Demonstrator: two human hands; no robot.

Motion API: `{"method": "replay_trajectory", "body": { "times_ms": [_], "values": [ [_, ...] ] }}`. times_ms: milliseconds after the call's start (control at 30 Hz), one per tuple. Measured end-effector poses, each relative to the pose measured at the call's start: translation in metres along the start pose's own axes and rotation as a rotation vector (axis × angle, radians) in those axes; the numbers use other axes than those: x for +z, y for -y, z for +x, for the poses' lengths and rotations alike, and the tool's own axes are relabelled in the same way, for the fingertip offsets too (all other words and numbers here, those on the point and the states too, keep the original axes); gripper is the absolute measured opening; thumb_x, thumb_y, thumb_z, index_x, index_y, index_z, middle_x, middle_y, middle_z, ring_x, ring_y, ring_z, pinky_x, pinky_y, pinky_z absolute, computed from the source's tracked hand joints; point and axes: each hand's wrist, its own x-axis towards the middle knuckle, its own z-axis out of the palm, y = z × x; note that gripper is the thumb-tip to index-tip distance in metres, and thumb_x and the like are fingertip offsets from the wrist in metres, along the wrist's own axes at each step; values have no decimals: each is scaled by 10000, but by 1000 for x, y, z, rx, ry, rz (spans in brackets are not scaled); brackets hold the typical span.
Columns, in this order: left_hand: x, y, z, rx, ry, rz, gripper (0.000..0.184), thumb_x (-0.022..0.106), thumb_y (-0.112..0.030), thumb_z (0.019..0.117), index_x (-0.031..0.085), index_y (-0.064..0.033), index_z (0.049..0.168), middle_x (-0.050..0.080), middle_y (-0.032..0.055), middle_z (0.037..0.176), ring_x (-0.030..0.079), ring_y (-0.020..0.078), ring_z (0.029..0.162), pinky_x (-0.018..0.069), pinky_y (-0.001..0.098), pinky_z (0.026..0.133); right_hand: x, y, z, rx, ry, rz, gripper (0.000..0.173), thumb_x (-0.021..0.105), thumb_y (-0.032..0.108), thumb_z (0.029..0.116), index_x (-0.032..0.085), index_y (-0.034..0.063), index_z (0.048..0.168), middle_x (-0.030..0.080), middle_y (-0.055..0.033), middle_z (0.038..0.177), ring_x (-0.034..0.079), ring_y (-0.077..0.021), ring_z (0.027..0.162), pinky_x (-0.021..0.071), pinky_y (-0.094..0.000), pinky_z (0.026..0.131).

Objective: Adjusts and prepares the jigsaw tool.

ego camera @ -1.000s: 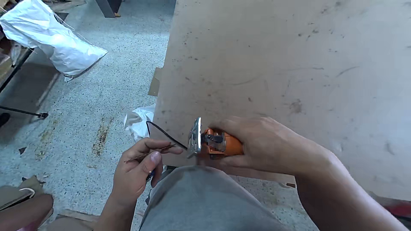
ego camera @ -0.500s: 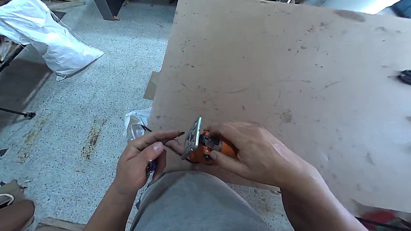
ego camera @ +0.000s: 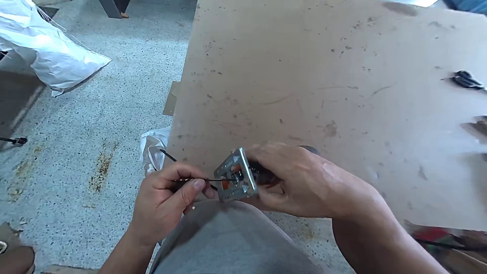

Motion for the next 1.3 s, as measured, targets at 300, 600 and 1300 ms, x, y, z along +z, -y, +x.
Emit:
{"method": "replay_trajectory", "body": {
  "times_ms": [300, 600, 1300],
  "values": [
    [10, 8, -5, 20, -27, 85, 166, 669, -128, 1006, 737, 2, 1085, 745, 186, 894, 661, 168, 577, 541, 250, 469, 9, 4, 1, 15, -54, 90, 358, 780, 443, 880, 725, 112, 1006, 572, -29, 1475, 683, -52, 1066, 612, -243, 815],
    [20, 16, -9, 54, -121, 10, 168, 666, -120, 1008, 722, 16, 1088, 720, 205, 847, 658, 191, 570, 550, 270, 473, 11, 6, 0, -22, -86, 53, 208, 674, 288, 911, 734, 134, 1037, 656, -12, 1311, 667, -57, 1041, 592, -227, 802],
    [8, 29, 3, 171, -79, 78, 165, 658, -146, 1017, 744, -22, 1086, 734, 153, 863, 674, 176, 599, 583, 277, 521, 20, 10, 11, 39, -167, -12, 168, 671, 273, 896, 710, 131, 977, 673, -14, 1239, 676, -68, 993, 588, -230, 748]
  ]
}}
